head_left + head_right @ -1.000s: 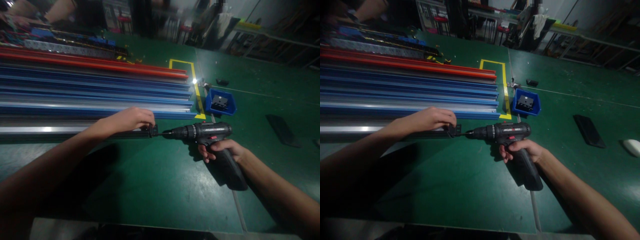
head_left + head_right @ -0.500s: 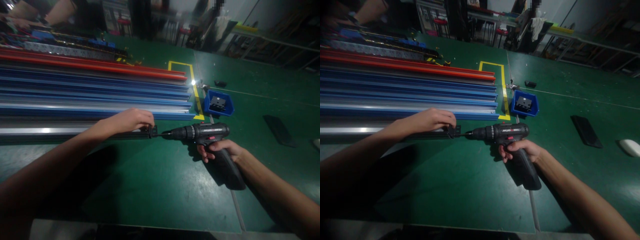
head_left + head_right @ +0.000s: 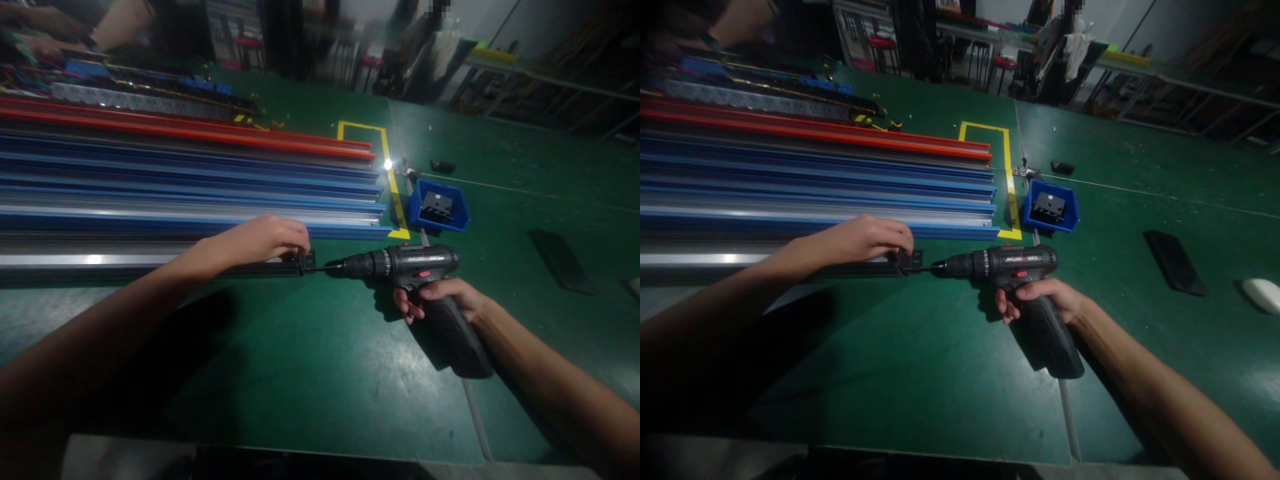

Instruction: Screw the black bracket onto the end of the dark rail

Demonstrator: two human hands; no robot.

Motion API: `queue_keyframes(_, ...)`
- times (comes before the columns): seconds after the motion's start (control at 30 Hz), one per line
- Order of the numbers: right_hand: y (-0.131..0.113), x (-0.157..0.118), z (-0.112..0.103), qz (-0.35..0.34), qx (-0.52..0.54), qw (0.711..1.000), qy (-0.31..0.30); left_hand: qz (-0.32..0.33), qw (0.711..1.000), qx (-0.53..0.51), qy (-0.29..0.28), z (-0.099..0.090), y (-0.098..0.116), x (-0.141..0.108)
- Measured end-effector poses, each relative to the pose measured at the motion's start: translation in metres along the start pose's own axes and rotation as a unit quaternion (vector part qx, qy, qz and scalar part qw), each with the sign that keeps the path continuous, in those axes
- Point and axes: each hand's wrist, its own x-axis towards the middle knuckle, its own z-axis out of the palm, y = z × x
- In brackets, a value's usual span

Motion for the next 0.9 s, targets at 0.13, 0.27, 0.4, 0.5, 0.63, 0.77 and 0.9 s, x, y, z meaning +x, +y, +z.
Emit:
queue_keyframes(0.13, -0.0001, -0.0007, -0.0014, 0.011, -0.003, 1.0, 0.0, 0.0, 1.0, 0.003, 0.001, 0.0006, -0.0005, -0.0004)
queue_keyframes(0.27, 0.0004, -0.0012, -0.0029, 0.013, -0.008, 1.0, 0.003, 0.0, 1.0, -0.004, 0.004, 0.0005, 0.0001, -0.0002)
queue_keyframes(0.4, 0.0013, -0.0013, -0.0043, 0.011, -0.001, 1.0, -0.001, 0.0, 1.0, -0.003, 0.005, 0.0003, 0.0004, 0.0)
queue_keyframes(0.5, 0.0015, -0.0016, -0.0042, 0.013, 0.006, 1.0, -0.008, 0.002, 1.0, 0.002, 0.001, 0.0006, -0.0006, -0.0003)
queue_keyframes(0.63, 0.0015, -0.002, -0.0033, 0.011, 0.008, 1.0, -0.009, 0.004, 1.0, 0.01, 0.001, 0.0007, -0.002, -0.0002)
queue_keyframes(0.77, 0.0014, -0.0025, -0.0036, 0.014, 0.008, 1.0, -0.013, -0.001, 1.0, 0.009, 0.001, 0.0, -0.0008, 0.0002)
queue_keyframes(0.9, 0.0014, -0.0028, -0.0046, 0.014, -0.004, 1.0, -0.004, -0.001, 1.0, 0.0, 0.002, -0.0003, 0.0013, 0.0001)
